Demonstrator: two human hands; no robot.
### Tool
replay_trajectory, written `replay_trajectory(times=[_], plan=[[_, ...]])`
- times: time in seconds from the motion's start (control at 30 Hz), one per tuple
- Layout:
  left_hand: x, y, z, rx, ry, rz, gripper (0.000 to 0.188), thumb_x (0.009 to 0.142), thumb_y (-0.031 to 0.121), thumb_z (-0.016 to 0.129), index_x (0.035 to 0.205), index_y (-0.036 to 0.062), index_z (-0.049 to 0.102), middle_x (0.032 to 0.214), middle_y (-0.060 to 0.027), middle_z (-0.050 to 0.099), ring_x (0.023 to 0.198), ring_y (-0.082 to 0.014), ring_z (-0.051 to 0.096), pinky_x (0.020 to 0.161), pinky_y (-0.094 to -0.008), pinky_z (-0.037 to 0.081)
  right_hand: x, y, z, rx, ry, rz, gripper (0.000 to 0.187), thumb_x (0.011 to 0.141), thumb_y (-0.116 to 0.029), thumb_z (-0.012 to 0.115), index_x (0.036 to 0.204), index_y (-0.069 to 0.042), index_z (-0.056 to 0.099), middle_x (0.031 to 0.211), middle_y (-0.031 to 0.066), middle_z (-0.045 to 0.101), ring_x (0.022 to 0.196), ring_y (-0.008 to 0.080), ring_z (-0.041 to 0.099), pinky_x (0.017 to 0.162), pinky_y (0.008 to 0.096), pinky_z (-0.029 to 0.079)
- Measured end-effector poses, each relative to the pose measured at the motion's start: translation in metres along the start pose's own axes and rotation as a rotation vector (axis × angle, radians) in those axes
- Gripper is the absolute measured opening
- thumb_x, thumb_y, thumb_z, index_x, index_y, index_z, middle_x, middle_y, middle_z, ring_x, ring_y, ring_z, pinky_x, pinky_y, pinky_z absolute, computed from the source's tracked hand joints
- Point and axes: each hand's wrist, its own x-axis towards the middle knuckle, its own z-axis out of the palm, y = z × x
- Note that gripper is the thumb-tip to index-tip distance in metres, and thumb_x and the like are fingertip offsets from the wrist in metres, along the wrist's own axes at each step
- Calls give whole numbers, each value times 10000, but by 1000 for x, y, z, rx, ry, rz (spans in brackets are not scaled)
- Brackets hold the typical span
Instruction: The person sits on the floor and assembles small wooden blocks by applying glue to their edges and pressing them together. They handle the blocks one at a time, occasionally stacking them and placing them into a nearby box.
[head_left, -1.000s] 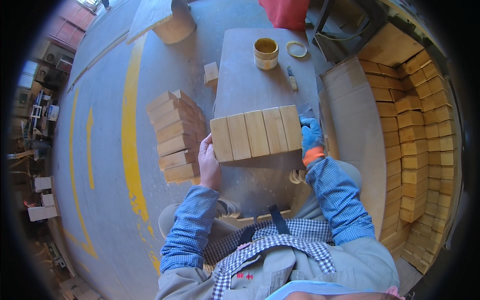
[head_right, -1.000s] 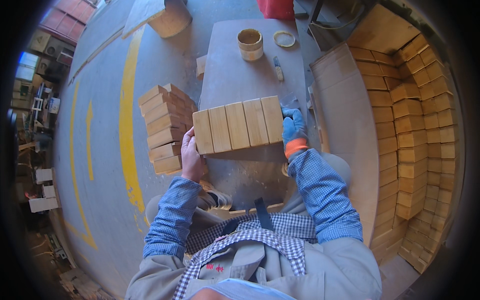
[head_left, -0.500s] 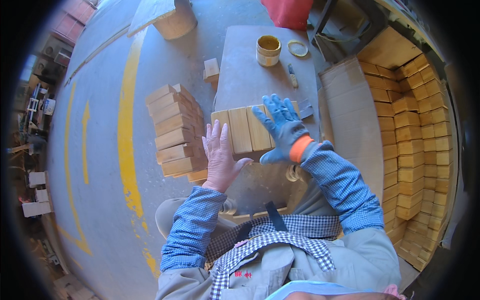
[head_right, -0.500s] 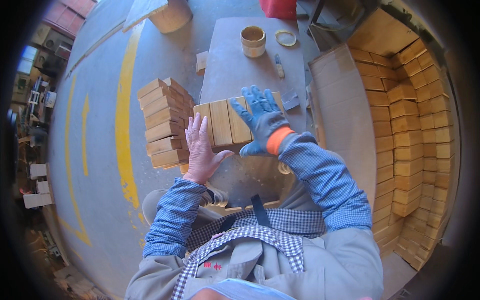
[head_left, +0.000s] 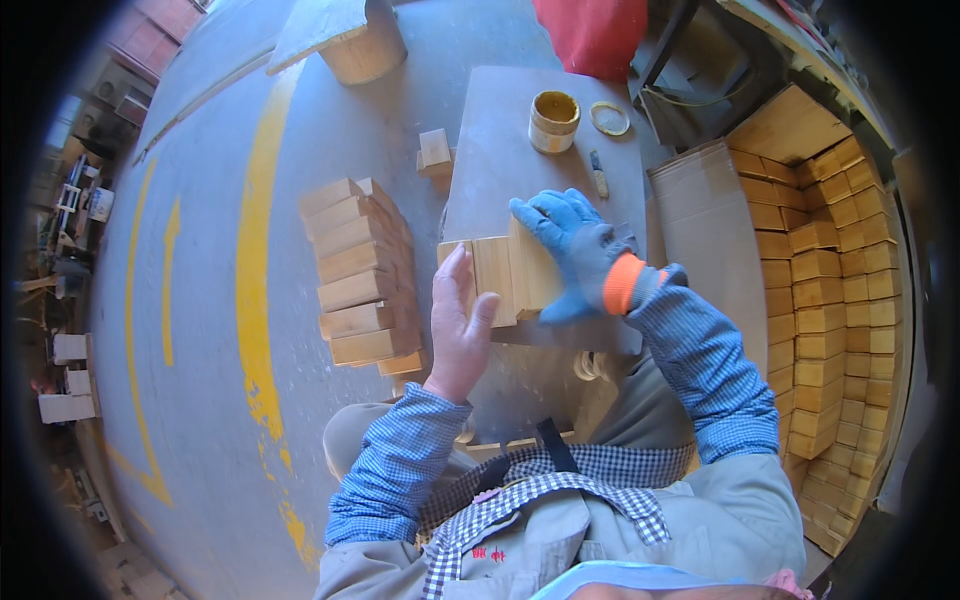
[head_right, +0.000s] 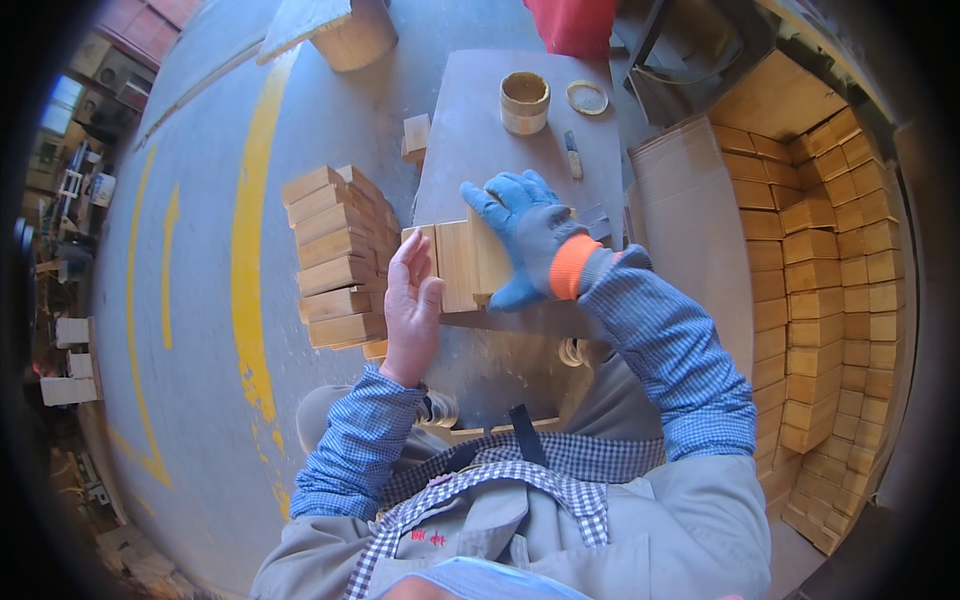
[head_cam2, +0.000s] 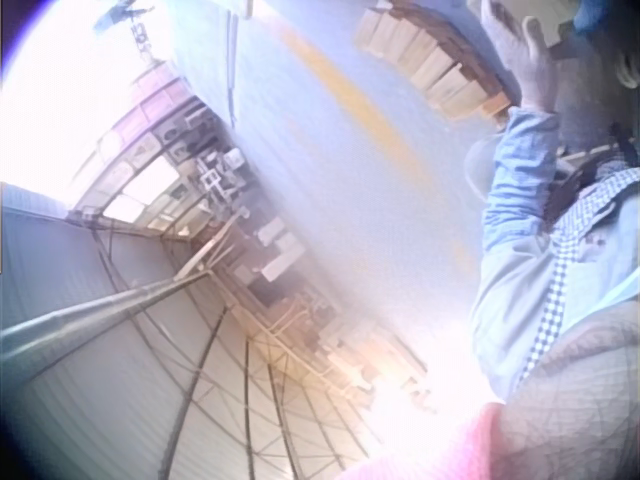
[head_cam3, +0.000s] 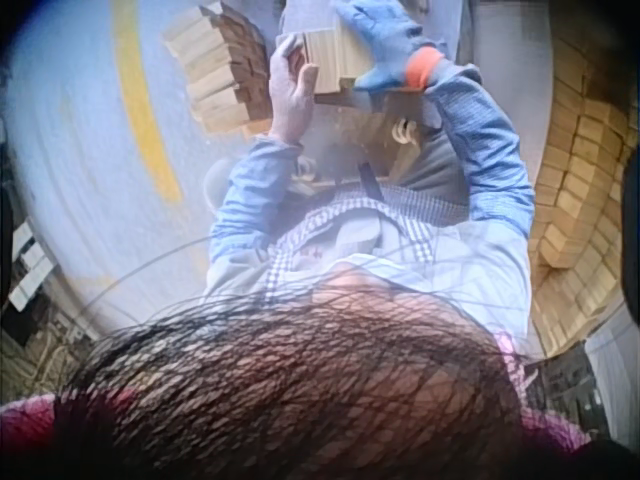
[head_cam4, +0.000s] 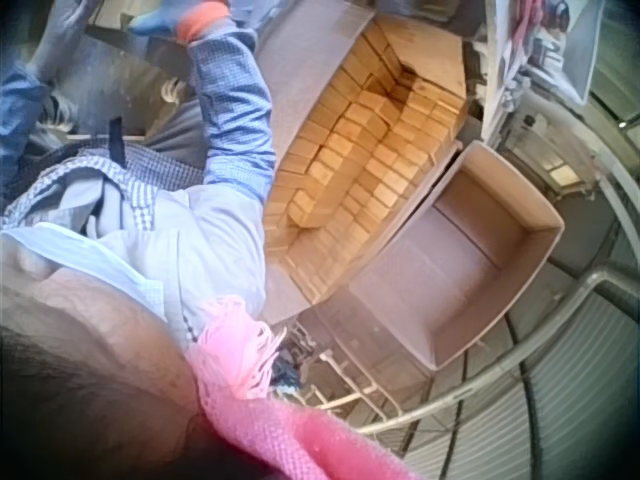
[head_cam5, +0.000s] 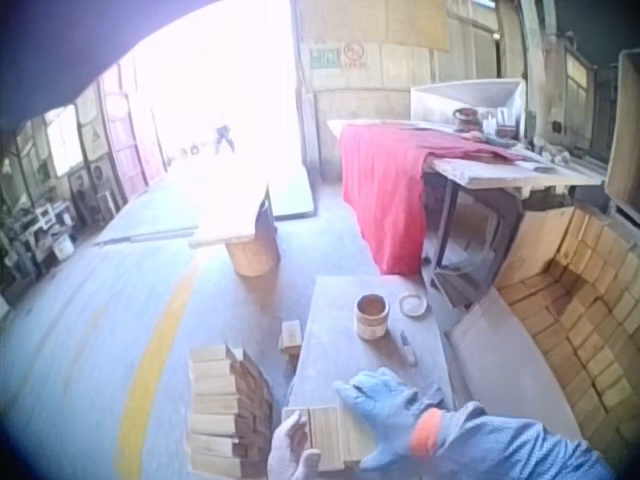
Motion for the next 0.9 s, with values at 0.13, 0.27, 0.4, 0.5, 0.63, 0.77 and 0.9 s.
replay_trajectory(times=[0.13,0.27,0.4,0.5,0.63,0.77,0.9], plan=[[2,8,8,-778,-160,-415,764,1048,615,438,1513,9,401,1481,-160,505,1382,-293,508,1191,-450,394,-1,-21,-28,207,199,-60,1251,583,-561,907,1563,-6,363,1448,257,473,1298,431,493,1129,502,409],[4,9,4,-1298,-167,-754,650,1087,579,359,1493,81,456,1382,-120,613,1259,-270,621,1070,-469,518,-3,0,-13,654,49,-57,1060,763,-480,886,1569,-14,379,1515,236,490,1355,357,519,1168,458,408],[3,1,-6,-1295,-58,-781,604,1084,571,386,1450,109,516,1326,-84,648,1196,-252,656,998,-437,561,8,100,18,695,479,796,432,944,-323,780,1239,-25,674,1076,96,738,1015,125,676,903,312,559],[2,-7,-9,-1289,-47,-755,612,1087,571,371,1472,109,482,1331,-79,634,1208,-250,641,1029,-446,542,13,164,43,216,303,1029,464,895,-380,810,1192,-44,690,1100,174,747,947,268,711,874,388,565],[6,-16,-4,-1341,-74,-751,615,1083,583,362,1474,122,476,1328,-74,629,1203,-245,636,1025,-440,542,30,200,78,39,123,1113,535,866,-423,815,1203,-40,657,1156,194,730,1079,350,704,936,433,545],[5,-21,6,-1429,-13,-848,685,1057,625,393,1438,67,510,1302,-129,607,1138,-269,626,966,-430,542,38,227,107,189,204,1084,343,860,-290,798,1112,-81,699,1101,224,740,1018,432,705,924,469,545],[-3,-18,8,-1450,-23,-909,707,1059,641,378,1436,53,487,1253,-132,589,1037,-245,609,918,-407,544,30,236,103,279,174,1080,276,884,-293,775,1024,-62,718,966,160,761,897,309,729,847,408,559]])
